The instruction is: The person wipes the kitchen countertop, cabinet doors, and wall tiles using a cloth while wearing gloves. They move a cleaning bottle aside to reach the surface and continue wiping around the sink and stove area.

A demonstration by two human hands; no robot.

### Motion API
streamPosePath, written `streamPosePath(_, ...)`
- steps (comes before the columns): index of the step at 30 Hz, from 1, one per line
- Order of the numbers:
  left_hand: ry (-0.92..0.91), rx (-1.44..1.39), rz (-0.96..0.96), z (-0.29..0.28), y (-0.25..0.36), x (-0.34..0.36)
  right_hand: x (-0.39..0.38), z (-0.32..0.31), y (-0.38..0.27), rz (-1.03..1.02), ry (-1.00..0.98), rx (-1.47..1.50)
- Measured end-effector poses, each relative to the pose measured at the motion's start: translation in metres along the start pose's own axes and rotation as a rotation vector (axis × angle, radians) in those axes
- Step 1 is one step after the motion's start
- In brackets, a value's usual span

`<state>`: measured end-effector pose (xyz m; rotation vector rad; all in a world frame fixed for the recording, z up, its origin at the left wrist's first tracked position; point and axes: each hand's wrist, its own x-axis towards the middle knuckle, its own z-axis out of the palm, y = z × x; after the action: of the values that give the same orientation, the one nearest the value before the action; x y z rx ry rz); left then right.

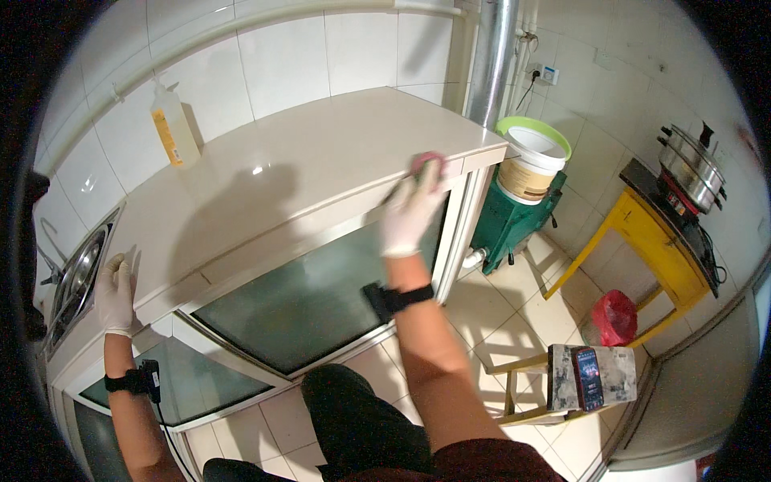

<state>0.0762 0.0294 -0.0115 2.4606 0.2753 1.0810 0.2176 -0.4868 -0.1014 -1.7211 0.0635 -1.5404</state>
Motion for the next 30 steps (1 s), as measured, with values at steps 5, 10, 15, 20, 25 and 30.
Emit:
streamPosePath(5,-0.027,0.176,0.017,-0.008,0.012,-0.002,-0.103,0.009,-0.137,-0.064,-0.266,0.077)
streamPosePath(10,-0.048,0.206,-0.022,-0.008,0.009,-0.001,-0.125,-0.001,-0.157,-0.285,-0.348,0.141)
streamPosePath(15,-0.104,0.121,-0.024,-0.007,0.000,0.003,-0.093,-0.018,-0.086,-0.443,-0.494,0.091)
streamPosePath(20,-0.134,-0.044,-0.091,-0.005,-0.005,0.005,-0.067,-0.049,0.041,0.000,-0.263,-0.074)
streamPosePath(25,-0.062,-0.065,0.011,-0.004,-0.028,0.004,-0.018,-0.092,0.157,0.836,0.046,0.698)
streamPosePath(30,-0.120,-0.267,-0.056,-0.009,-0.062,0.013,0.075,-0.060,0.188,0.169,-0.049,-0.192)
